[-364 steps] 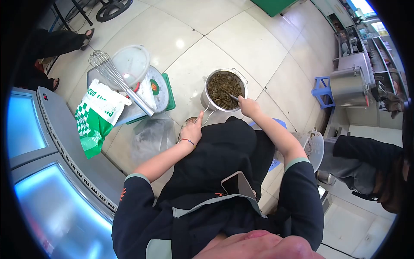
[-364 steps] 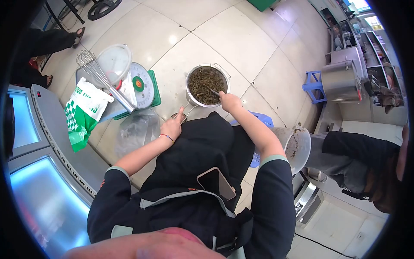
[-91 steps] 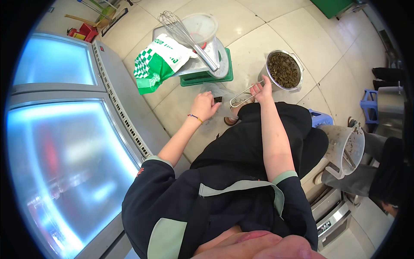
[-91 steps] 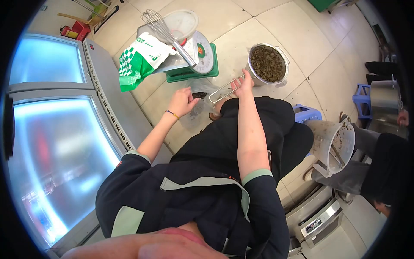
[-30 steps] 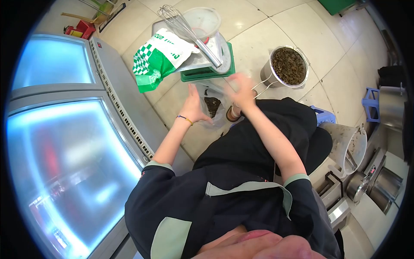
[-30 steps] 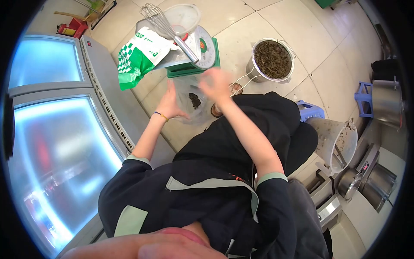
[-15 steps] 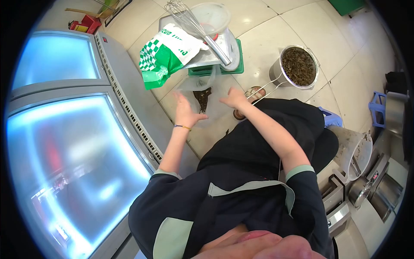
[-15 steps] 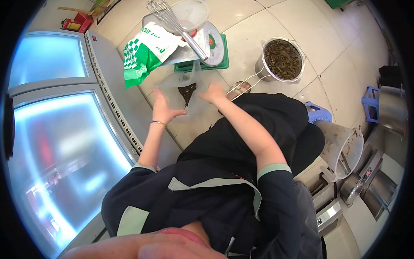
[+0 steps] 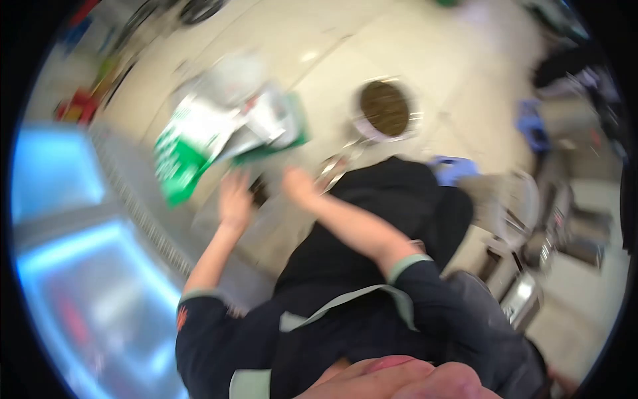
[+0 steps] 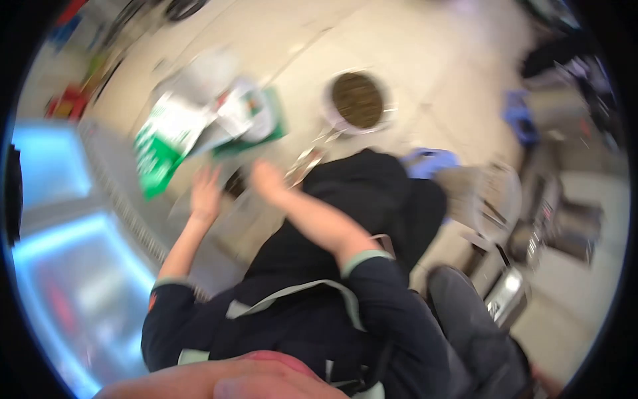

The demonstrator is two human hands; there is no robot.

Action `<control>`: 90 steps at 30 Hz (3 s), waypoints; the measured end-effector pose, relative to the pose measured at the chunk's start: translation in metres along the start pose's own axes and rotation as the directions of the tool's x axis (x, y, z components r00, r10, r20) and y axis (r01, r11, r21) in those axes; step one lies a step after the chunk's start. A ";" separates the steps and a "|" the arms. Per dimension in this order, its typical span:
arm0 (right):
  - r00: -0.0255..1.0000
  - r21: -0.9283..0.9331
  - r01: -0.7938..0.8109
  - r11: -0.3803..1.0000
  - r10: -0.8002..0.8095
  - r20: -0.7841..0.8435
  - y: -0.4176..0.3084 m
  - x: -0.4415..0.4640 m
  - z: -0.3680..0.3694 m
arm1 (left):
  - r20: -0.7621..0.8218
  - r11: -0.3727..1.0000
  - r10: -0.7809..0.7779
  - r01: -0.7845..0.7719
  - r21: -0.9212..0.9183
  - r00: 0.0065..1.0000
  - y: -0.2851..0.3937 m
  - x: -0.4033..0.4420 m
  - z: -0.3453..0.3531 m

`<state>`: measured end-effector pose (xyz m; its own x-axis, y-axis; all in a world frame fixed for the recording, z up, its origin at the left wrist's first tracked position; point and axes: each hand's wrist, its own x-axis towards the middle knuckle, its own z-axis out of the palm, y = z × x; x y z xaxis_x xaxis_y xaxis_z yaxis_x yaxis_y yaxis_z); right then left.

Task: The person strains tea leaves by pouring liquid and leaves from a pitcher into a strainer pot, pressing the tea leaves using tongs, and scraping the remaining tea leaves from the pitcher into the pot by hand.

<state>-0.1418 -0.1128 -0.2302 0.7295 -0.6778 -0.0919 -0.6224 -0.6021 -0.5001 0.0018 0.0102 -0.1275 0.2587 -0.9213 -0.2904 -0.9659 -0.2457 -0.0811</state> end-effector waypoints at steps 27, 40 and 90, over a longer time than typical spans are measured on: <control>0.782 0.157 0.343 0.926 -0.374 0.498 -0.036 -0.043 -0.037 | 0.006 0.970 0.089 -0.085 -0.227 0.996 -0.069 -0.001 0.072; 0.780 -0.065 0.623 0.779 -0.613 0.124 -0.042 -0.017 -0.021 | -0.008 0.780 -0.342 0.280 -0.560 0.940 -0.056 -0.017 0.072; 0.369 0.702 -0.448 0.553 0.830 -0.419 0.030 0.029 -0.169 | 0.289 0.168 -0.584 0.462 -0.871 0.758 -0.030 -0.037 0.069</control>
<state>-0.1873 -0.2219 -0.1024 -0.3663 -0.9263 -0.0886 -0.4723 0.2671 -0.8400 0.0219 0.0726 -0.1806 0.7616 -0.4678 -0.4484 -0.0460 -0.7293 0.6826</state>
